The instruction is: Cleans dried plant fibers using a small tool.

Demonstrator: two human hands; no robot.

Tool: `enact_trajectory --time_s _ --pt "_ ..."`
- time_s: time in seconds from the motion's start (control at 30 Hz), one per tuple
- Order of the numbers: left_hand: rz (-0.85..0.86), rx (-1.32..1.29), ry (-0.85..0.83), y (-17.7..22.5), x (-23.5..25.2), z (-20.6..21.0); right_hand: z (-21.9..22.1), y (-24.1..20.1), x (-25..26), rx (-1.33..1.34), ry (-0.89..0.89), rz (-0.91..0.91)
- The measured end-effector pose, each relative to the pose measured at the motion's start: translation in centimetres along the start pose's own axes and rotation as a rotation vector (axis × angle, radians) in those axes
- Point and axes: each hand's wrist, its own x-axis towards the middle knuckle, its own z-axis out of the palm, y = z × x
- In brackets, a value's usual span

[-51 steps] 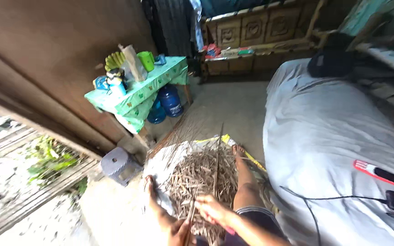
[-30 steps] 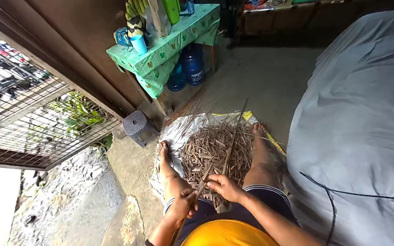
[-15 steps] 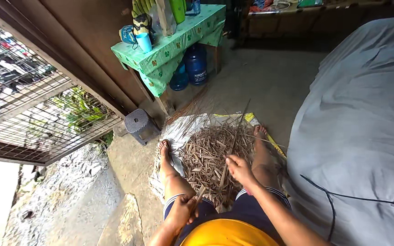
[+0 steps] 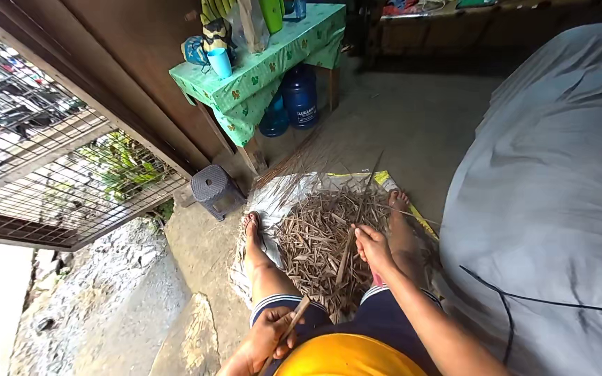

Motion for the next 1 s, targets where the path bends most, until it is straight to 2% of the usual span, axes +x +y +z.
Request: enact_trajectory --time_s 0.13,0.2,0.27,0.33,0.47,0.5,0.57,0.7,0.8,0.93,1.0 --pt "0.032 0.125 -0.018 0.2 -0.3 -0.5 -1.5 -0.5 2.3 -0.013 0.224 0.002" --pt "0.023 0.181 -0.004 0.2 -0.9 -1.0 -3.3 -0.9 3.6 0.074 0.343 0.036" --pt "0.022 0.163 0.069 0.4 -1.1 -1.5 -4.2 -1.5 3.8 0.131 0.340 0.042" --pt "0.042 0.141 0.168 0.8 -0.6 -1.3 -3.4 -2.2 1.6 0.080 0.096 0.071" --pt "0.122 0.183 0.298 2.8 2.3 1.0 0.9 -2.9 -5.0 -0.012 -0.608 0.204" --pt "0.146 0.228 0.310 3.4 2.9 1.6 1.9 -2.7 -6.1 -0.001 -0.727 0.224" --pt "0.197 0.311 0.301 4.1 4.0 2.6 3.5 -2.3 -7.4 0.052 -0.835 0.226" --pt "0.190 0.243 0.156 4.8 4.3 2.7 3.6 -2.2 -6.2 0.162 -0.657 0.184" --pt "0.126 0.196 0.087 4.4 3.4 2.3 2.5 -2.1 -5.0 0.276 -0.542 0.232" --pt "0.185 0.280 0.214 3.4 3.8 3.2 2.9 -1.9 -6.3 0.355 -0.587 0.272" --pt "0.231 0.364 0.265 2.9 4.1 3.7 3.5 -1.9 -6.8 0.362 -0.538 0.271"
